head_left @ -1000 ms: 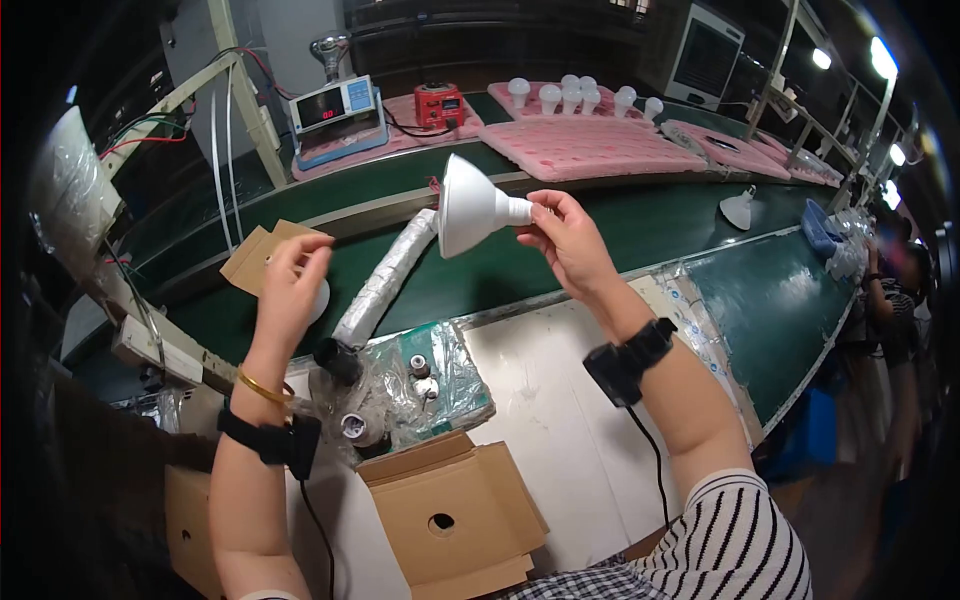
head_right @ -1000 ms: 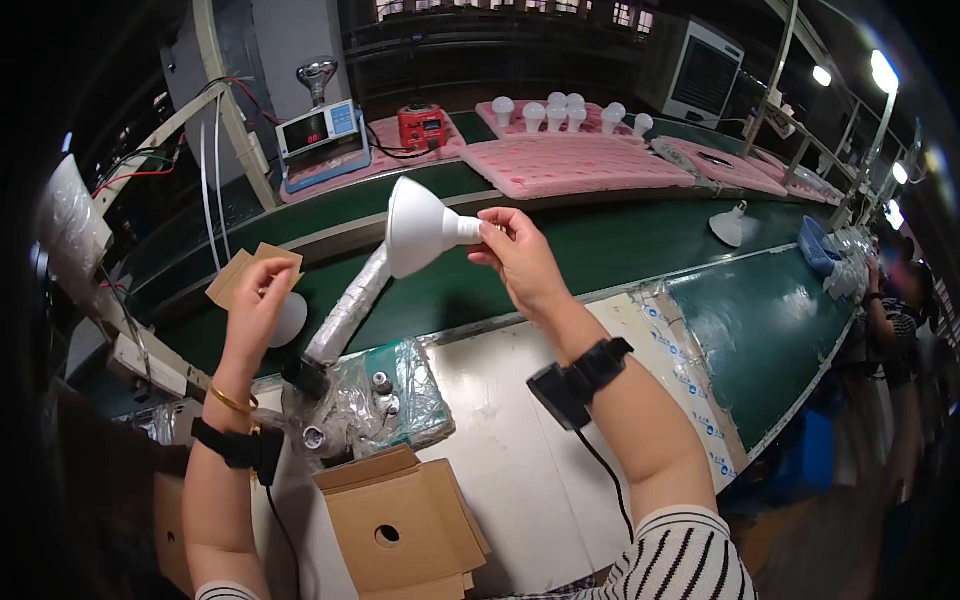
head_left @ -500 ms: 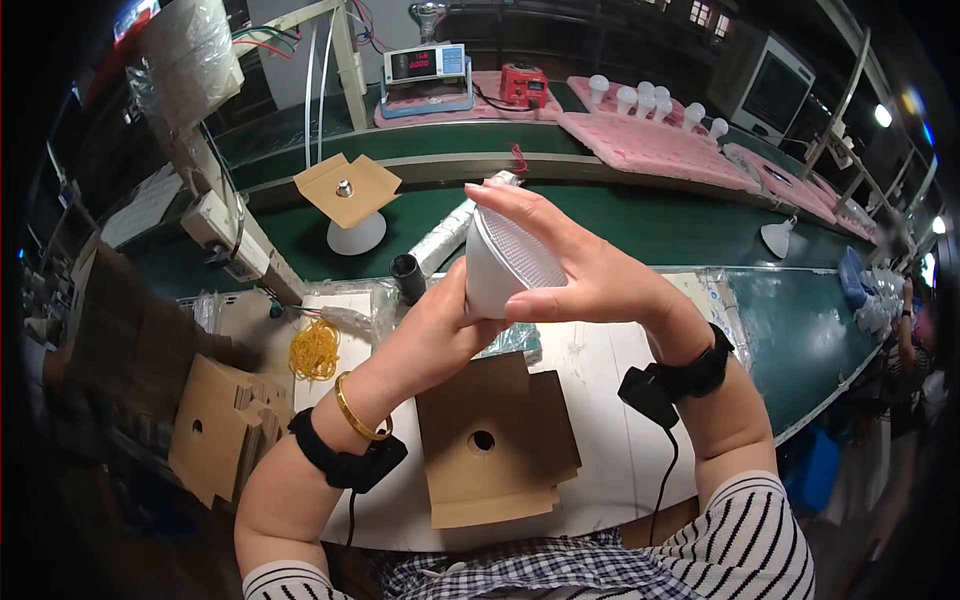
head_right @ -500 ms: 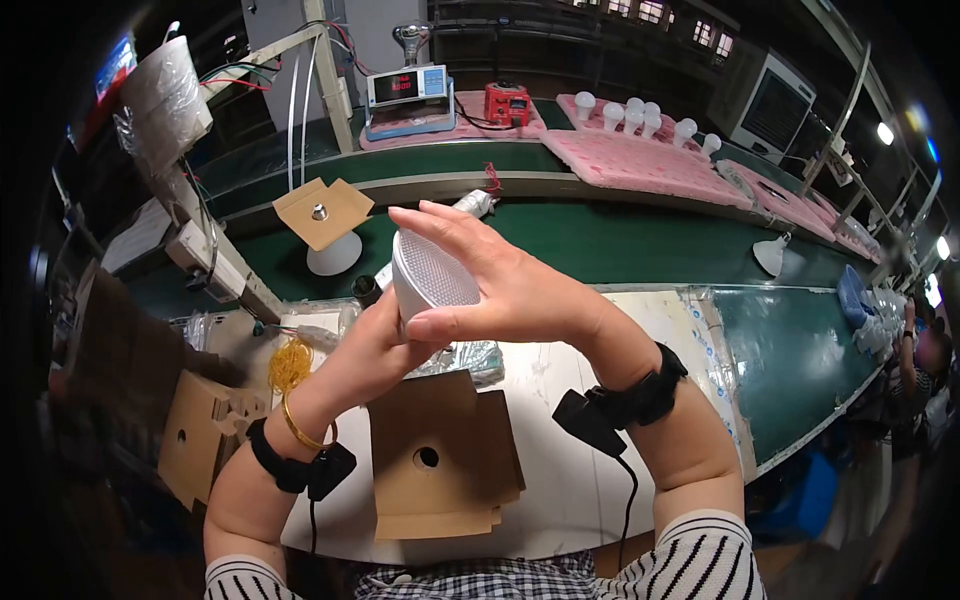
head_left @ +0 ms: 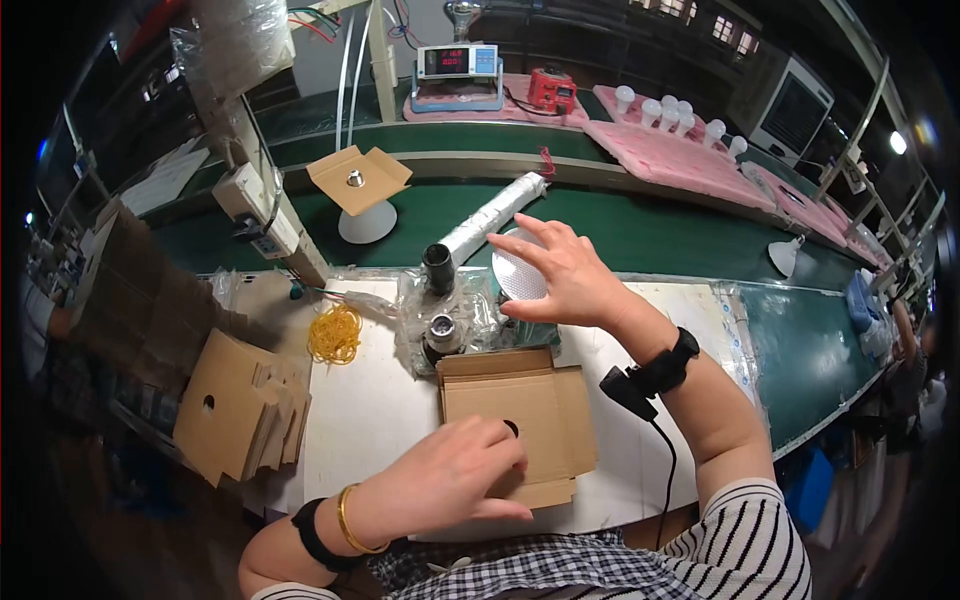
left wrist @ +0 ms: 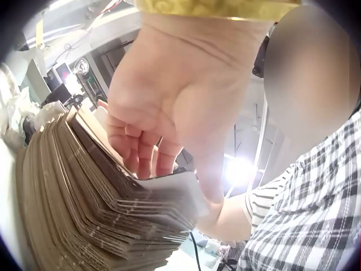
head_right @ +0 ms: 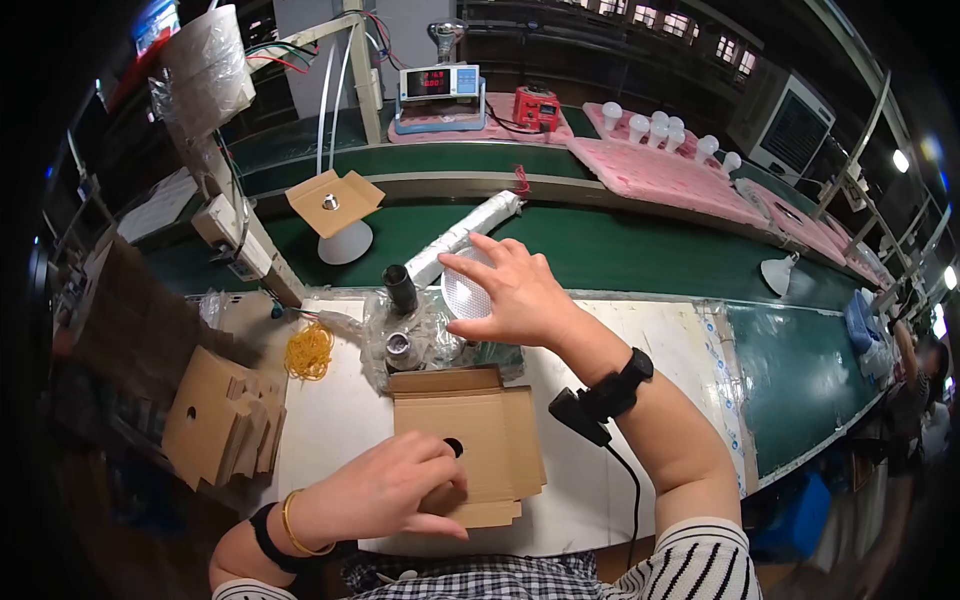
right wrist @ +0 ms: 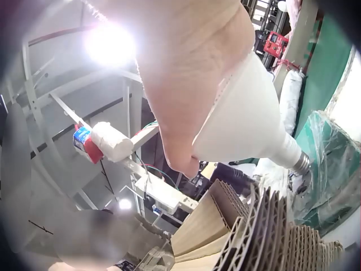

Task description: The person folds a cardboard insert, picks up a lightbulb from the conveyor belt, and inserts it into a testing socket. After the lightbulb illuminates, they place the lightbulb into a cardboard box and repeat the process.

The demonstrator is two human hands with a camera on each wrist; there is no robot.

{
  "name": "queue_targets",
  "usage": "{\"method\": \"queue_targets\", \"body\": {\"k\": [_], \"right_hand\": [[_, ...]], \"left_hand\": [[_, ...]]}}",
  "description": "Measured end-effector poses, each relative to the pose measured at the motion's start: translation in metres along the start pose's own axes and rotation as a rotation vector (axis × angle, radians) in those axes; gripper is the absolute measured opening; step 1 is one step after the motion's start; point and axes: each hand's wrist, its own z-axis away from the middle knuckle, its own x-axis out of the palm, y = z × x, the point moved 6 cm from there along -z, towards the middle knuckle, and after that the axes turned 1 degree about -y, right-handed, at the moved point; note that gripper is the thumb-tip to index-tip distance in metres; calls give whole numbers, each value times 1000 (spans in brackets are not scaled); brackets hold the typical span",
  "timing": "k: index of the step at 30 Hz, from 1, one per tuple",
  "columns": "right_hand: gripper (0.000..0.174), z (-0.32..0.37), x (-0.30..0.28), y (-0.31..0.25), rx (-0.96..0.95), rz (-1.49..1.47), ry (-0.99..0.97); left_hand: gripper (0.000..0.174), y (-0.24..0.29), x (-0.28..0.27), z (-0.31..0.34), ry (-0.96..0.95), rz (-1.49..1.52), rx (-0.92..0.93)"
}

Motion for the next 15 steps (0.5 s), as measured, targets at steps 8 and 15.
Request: {"method": "queue_targets", "body": {"k": [8,15], "right_hand": [[79,-2,2,-6,-15,32,24],[79,-2,2,-5,-14,47,30]], "left_hand": [[27,-5,3,-1,47,-17,8],[16,9,4,2,68,-221,30]]}}
